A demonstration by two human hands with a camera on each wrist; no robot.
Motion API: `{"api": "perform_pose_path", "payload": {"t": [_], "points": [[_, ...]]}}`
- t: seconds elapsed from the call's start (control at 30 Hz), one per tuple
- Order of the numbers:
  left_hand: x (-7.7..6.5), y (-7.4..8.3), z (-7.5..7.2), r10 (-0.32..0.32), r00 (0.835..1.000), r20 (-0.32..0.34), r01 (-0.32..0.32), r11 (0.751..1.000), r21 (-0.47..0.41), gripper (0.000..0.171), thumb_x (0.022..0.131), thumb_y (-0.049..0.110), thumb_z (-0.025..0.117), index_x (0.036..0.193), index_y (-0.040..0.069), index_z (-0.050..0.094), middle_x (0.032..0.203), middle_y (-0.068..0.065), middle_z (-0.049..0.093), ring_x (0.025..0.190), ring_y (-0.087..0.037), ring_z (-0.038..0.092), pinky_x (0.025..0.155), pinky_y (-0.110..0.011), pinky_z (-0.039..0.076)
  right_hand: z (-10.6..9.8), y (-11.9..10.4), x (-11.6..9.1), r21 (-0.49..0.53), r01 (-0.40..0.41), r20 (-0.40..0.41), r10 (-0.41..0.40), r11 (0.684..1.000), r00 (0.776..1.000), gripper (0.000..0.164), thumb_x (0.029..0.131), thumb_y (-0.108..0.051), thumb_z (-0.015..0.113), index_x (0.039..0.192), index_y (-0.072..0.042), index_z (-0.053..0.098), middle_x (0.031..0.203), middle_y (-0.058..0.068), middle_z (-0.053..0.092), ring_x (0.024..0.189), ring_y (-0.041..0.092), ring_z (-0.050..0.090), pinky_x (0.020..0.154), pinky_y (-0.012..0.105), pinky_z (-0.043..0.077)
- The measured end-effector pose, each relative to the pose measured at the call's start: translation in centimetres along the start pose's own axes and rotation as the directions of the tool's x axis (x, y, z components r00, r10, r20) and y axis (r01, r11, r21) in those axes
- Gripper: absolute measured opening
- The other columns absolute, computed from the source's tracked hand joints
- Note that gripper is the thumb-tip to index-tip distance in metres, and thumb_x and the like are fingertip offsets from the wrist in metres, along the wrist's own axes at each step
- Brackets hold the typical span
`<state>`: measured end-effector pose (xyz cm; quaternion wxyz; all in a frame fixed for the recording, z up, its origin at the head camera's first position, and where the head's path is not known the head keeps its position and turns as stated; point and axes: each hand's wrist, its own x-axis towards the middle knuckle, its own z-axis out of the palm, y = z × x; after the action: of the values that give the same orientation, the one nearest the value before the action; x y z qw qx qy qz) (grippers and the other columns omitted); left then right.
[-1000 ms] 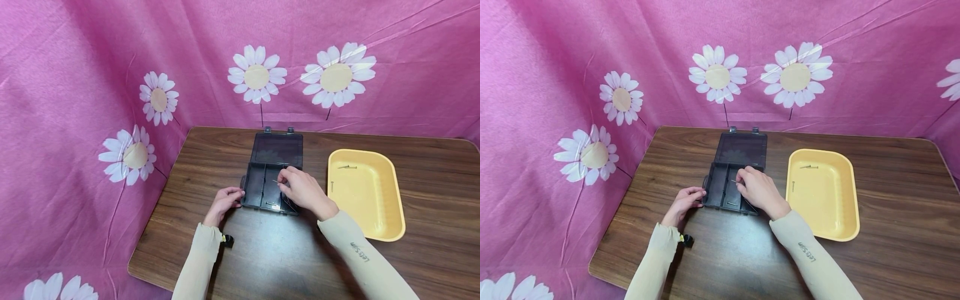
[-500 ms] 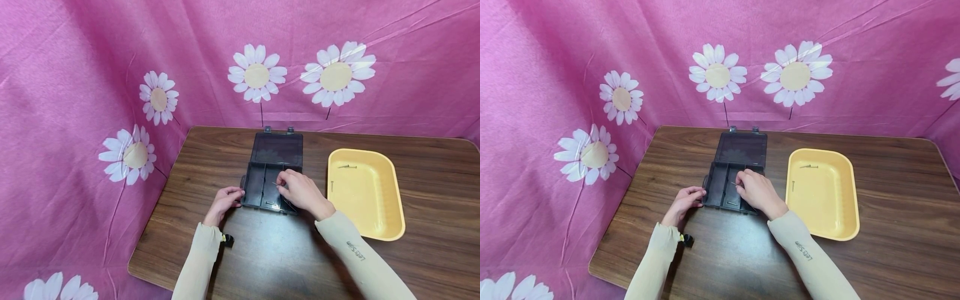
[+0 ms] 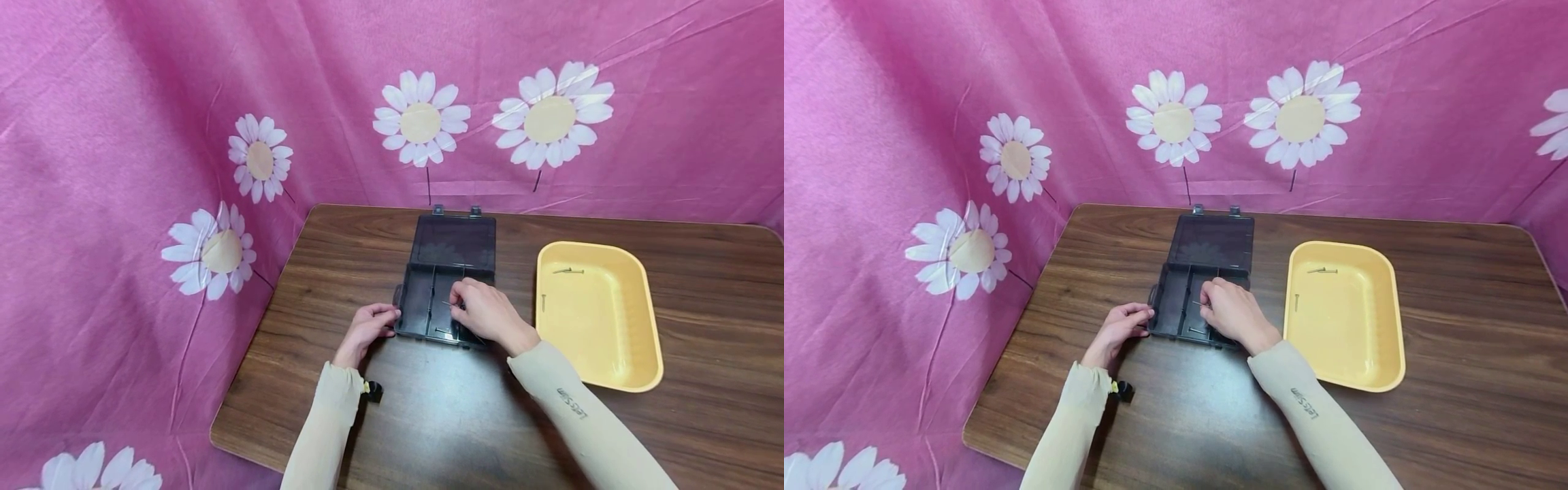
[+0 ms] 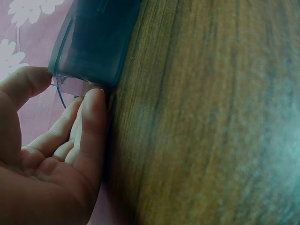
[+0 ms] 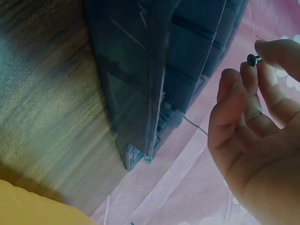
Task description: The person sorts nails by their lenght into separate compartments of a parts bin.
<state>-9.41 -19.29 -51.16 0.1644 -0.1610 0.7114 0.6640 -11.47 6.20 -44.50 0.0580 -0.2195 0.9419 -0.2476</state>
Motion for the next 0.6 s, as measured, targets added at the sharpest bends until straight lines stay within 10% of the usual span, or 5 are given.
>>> {"api": "perform_pose_path", "payload": {"t": [0.6], "points": [[0.12,-0.16,-0.12,0.001,1.0,0.007,-0.001,1.0,-0.008,0.026,0.086,0.007,0.066,0.11,-0.005,0.065,0.096,-0.004,0.071,0.076,-0.007,0.062,0.061,-0.02,0.056,0.83,-0.18,0.44,-0.023,0.016,0.033,-0.015,1.0,0.999,0.006,0.081,-0.018,0.065,0.08,-0.021,0.059,0.084,-0.003,0.058,0.073,0.017,0.055,0.06,0.035,0.047]]}}
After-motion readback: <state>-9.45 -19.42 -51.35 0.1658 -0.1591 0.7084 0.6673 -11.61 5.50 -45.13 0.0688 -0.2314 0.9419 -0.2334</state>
